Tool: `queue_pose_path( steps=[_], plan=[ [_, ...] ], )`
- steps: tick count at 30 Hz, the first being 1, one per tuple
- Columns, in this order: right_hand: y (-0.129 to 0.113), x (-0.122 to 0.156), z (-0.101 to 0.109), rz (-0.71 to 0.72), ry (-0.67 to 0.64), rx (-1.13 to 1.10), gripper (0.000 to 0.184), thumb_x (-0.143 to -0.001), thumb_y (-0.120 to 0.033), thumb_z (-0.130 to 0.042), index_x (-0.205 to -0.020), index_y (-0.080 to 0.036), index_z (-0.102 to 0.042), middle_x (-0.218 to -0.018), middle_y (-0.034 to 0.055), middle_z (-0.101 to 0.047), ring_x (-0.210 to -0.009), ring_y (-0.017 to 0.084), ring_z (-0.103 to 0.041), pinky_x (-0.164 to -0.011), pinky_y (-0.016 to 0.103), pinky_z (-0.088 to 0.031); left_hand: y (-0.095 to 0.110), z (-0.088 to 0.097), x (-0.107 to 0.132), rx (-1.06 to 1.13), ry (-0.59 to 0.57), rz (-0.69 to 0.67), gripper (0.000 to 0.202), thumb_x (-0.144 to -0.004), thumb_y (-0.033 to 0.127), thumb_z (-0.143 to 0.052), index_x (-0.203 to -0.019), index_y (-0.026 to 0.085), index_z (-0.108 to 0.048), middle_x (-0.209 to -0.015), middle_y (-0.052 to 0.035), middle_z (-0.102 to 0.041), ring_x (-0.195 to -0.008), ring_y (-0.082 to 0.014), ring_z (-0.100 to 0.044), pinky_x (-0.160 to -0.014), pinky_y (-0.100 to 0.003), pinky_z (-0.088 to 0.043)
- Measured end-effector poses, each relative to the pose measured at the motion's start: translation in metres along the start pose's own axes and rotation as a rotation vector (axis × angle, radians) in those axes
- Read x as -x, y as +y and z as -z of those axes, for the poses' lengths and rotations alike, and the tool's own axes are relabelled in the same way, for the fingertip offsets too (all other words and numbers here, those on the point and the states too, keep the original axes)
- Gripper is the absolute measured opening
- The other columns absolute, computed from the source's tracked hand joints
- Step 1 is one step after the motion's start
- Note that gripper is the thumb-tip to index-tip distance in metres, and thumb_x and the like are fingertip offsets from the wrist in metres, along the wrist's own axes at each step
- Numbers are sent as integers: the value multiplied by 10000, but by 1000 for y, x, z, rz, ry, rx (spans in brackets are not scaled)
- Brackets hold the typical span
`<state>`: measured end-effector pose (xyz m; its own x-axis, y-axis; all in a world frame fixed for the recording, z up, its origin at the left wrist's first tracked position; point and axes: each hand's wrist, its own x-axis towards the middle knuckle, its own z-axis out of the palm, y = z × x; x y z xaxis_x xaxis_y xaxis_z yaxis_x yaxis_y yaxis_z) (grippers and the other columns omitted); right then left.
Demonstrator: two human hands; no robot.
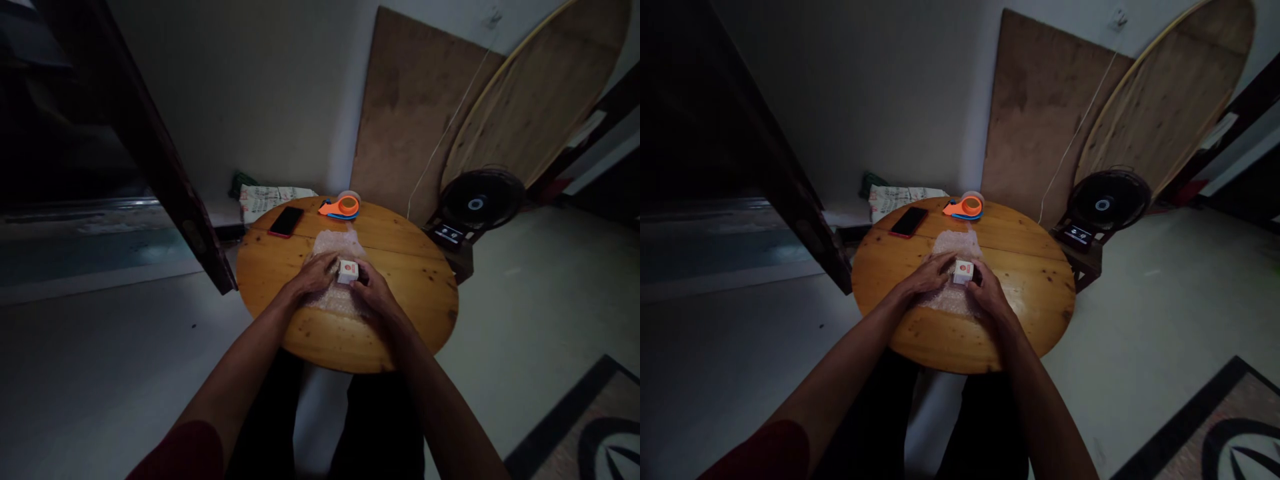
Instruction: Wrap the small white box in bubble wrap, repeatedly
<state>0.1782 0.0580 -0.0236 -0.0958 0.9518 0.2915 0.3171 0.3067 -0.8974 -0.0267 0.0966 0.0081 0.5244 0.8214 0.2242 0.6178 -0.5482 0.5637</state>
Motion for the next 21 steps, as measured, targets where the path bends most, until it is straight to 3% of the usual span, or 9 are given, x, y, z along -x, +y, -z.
queue_pose_path(
  steps=[4, 21],
  plan=[
    [1, 0, -2, -8, 2, -46, 643, -677, -210, -663, -1300, -243, -509, -1211, 67, -636, -1125, 254, -593, -1014, 453, -444, 1, 0, 0, -7, 10, -4, 525, -848, 233, -493, -1372, 202, -463, -1411, -100, -517, -1322, -260, -446, -1152, -516, -233],
    [0, -1, 0, 7, -8, -16, 524, -702, -276, -657, -1216, -225, -563, -1206, 72, -629, -1111, 252, -596, -1013, 456, -436, 2, 0, 0, -24, 7, -5, 460, -843, 229, -495, -1300, 189, -526, -1358, -104, -562, -1275, -267, -485, -1132, -491, -281]
  ],
)
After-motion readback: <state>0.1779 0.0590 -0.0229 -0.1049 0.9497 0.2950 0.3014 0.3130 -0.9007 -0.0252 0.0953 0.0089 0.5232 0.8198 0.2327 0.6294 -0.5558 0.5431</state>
